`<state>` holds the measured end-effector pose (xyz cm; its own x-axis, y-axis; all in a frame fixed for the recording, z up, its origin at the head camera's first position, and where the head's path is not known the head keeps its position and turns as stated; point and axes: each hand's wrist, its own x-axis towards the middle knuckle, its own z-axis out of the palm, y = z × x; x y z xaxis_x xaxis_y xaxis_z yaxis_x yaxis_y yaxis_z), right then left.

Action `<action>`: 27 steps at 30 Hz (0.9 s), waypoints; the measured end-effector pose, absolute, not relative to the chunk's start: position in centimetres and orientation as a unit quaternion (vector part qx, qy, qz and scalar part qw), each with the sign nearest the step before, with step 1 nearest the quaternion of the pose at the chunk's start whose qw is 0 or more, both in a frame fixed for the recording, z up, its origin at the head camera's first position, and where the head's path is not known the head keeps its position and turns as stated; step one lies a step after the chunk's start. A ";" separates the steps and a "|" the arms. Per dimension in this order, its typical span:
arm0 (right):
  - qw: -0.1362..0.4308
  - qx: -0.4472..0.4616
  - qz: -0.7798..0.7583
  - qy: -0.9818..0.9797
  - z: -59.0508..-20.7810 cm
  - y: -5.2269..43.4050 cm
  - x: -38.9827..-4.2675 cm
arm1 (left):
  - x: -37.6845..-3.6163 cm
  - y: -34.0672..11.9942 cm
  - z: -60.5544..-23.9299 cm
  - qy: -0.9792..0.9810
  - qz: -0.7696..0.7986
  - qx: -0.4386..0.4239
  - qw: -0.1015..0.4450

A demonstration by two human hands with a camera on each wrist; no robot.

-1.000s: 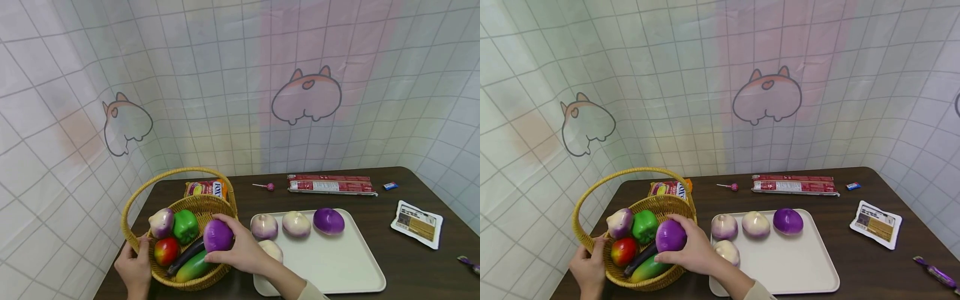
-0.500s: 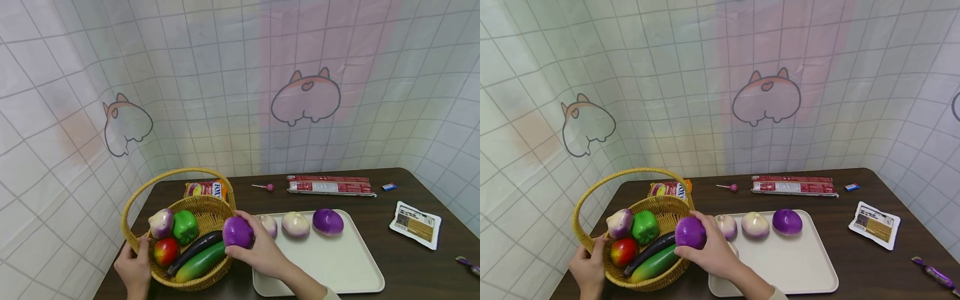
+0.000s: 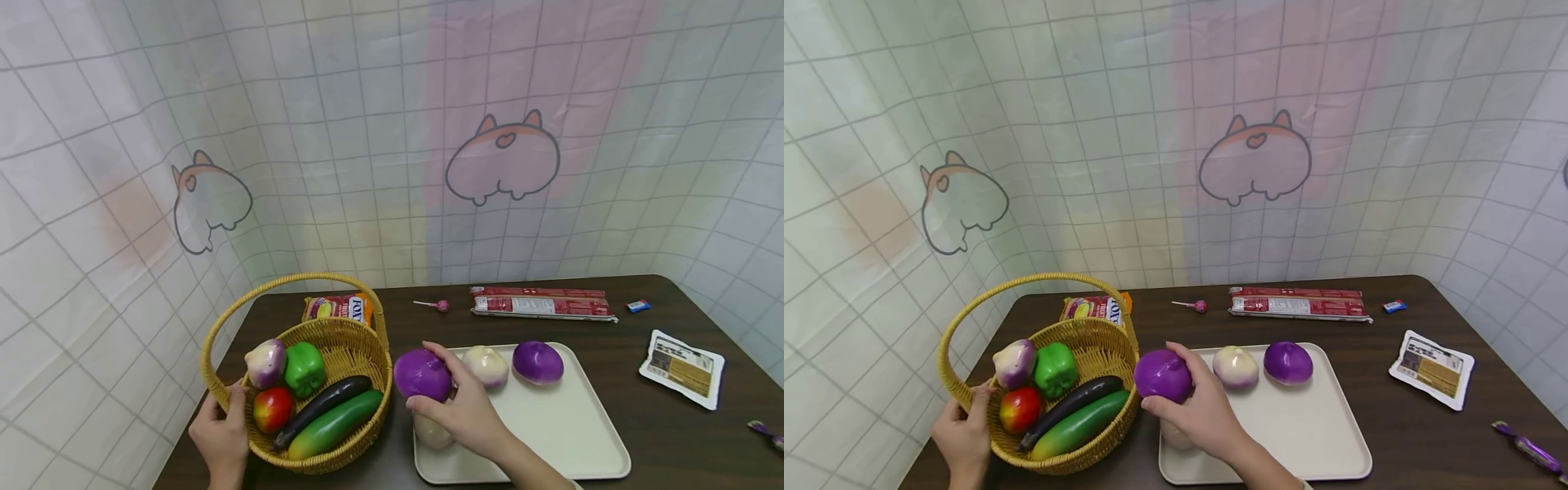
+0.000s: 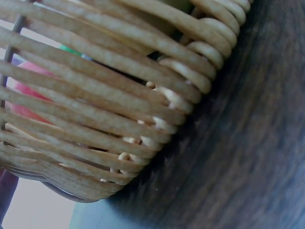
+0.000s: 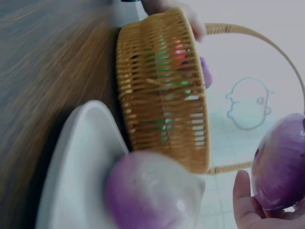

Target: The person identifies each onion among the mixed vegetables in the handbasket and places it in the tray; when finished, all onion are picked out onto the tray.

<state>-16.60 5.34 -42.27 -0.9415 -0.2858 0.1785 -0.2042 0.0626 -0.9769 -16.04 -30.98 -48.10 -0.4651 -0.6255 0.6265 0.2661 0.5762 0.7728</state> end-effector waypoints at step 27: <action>-0.096 -0.167 -0.581 0.791 -44.3 12.4 -15.6 | -16.0 -30.9 -48.1 -0.731 -0.445 0.118 0.503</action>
